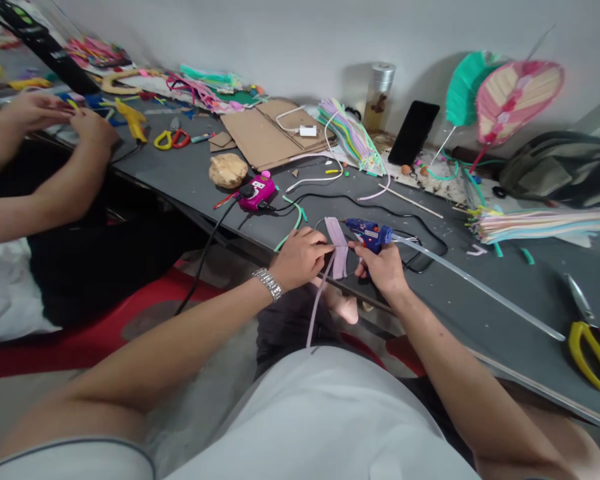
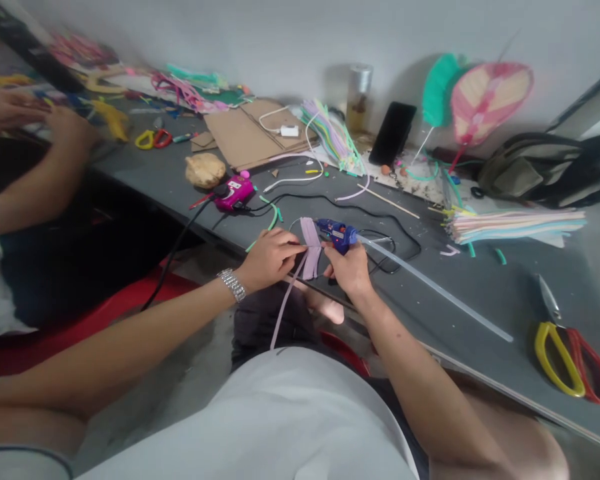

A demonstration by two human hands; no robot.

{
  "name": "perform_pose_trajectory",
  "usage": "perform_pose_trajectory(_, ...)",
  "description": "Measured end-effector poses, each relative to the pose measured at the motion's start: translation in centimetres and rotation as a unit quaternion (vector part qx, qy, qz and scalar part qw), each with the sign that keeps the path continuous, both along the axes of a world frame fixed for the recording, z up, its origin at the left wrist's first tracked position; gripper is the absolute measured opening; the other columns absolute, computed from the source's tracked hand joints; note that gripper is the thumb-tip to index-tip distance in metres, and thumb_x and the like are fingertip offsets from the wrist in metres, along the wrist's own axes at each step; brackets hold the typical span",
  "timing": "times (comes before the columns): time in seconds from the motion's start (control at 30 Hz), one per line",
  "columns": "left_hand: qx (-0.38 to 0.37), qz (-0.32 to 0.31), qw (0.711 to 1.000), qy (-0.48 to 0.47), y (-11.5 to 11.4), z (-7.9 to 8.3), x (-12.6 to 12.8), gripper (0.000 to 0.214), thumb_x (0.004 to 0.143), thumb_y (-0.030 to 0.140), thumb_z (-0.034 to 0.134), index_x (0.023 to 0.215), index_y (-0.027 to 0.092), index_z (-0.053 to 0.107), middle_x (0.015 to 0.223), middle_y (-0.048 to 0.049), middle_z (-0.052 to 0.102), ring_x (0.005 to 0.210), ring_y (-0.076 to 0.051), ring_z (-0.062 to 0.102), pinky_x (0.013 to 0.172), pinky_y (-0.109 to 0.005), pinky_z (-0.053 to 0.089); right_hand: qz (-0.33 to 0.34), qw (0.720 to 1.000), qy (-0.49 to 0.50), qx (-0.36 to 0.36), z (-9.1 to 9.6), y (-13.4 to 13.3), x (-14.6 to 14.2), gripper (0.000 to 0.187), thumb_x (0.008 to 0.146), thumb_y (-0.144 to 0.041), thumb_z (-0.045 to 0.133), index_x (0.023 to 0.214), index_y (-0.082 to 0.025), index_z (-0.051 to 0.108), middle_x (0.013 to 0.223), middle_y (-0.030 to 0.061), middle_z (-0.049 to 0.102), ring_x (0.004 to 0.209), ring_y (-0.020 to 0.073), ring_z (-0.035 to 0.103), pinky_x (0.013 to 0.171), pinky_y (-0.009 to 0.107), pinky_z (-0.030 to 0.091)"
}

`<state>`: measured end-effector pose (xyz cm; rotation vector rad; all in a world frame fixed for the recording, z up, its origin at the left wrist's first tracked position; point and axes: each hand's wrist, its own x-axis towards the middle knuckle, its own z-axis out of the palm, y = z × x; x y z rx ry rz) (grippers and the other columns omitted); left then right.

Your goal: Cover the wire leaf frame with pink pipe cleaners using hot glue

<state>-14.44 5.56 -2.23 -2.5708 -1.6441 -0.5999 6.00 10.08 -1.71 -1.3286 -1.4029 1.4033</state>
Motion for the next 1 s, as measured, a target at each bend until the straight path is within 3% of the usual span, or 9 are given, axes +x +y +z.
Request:
perform_pose_trajectory(0.13, 0.049, 0.024, 0.997, -0.047, -3.6, -0.2, 0.5, 0.032, 0.09, 0.012, 0.056, 0.115, 0.018, 0.076, 0.12, -0.0116, 0.073, 0.112, -0.029, 0.058, 0.093, -0.049, 0.048, 0.003, 1.0, 0.008, 0.007, -0.5, 0.2, 0.1, 0.019, 0.073, -0.035, 0.071, 0.082, -0.018, 0.069, 0.046, -0.0034, 0.061, 0.038, 0.0142, 0.059, 0.038, 0.022, 0.046)
perform_pose_trajectory(0.27, 0.075, 0.037, 0.994, -0.076, -5.9, -1.3, 1.0, 0.027, 0.091, 0.011, 0.059, 0.11, 0.02, 0.076, 0.115, -0.0092, 0.076, 0.111, -0.027, 0.064, 0.093, -0.046, 0.052, 0.005, 1.0, 0.011, 0.006, -0.6, 0.2, 0.2, 0.022, 0.074, -0.035, 0.071, 0.084, -0.016, 0.071, 0.048, -0.0028, 0.063, 0.038, 0.0133, 0.059, 0.037, 0.022, 0.045)
perform_pose_trajectory(0.63, 0.132, 0.026, 0.979, -0.154, -5.2, -3.5, 2.4, 0.011, 0.095, 0.019, 0.064, 0.094, 0.022, 0.075, 0.097, -0.0048, 0.082, 0.104, -0.022, 0.072, 0.09, -0.041, 0.054, -0.003, 1.0, 0.003, 0.007, -0.1, -0.1, 0.1, 0.02, 0.076, -0.036, 0.073, 0.084, -0.018, 0.071, 0.047, -0.0019, 0.062, 0.036, 0.0155, 0.057, 0.038, 0.026, 0.047)
perform_pose_trajectory(0.87, 0.132, 0.053, 0.979, -0.146, -5.4, -4.4, 2.8, 0.013, 0.093, 0.017, 0.066, 0.099, 0.025, 0.075, 0.102, -0.0047, 0.082, 0.105, -0.023, 0.073, 0.093, -0.045, 0.047, 0.004, 0.999, -0.025, 0.024, -0.2, -0.2, 0.1, 0.021, 0.08, -0.037, 0.072, 0.087, -0.018, 0.074, 0.049, 0.0, 0.065, 0.037, 0.0167, 0.059, 0.041, 0.029, 0.049)
perform_pose_trajectory(1.0, 0.134, 0.032, 0.981, -0.136, -5.3, -4.0, 3.2, 0.015, 0.091, 0.019, 0.068, 0.103, 0.026, 0.076, 0.107, -0.0048, 0.082, 0.107, -0.024, 0.072, 0.099, -0.049, 0.043, 0.009, 0.999, -0.047, 0.013, 0.0, 0.7, 0.3, 0.023, 0.079, -0.036, 0.072, 0.089, -0.015, 0.075, 0.049, 0.0005, 0.065, 0.038, 0.0162, 0.059, 0.04, 0.026, 0.048)
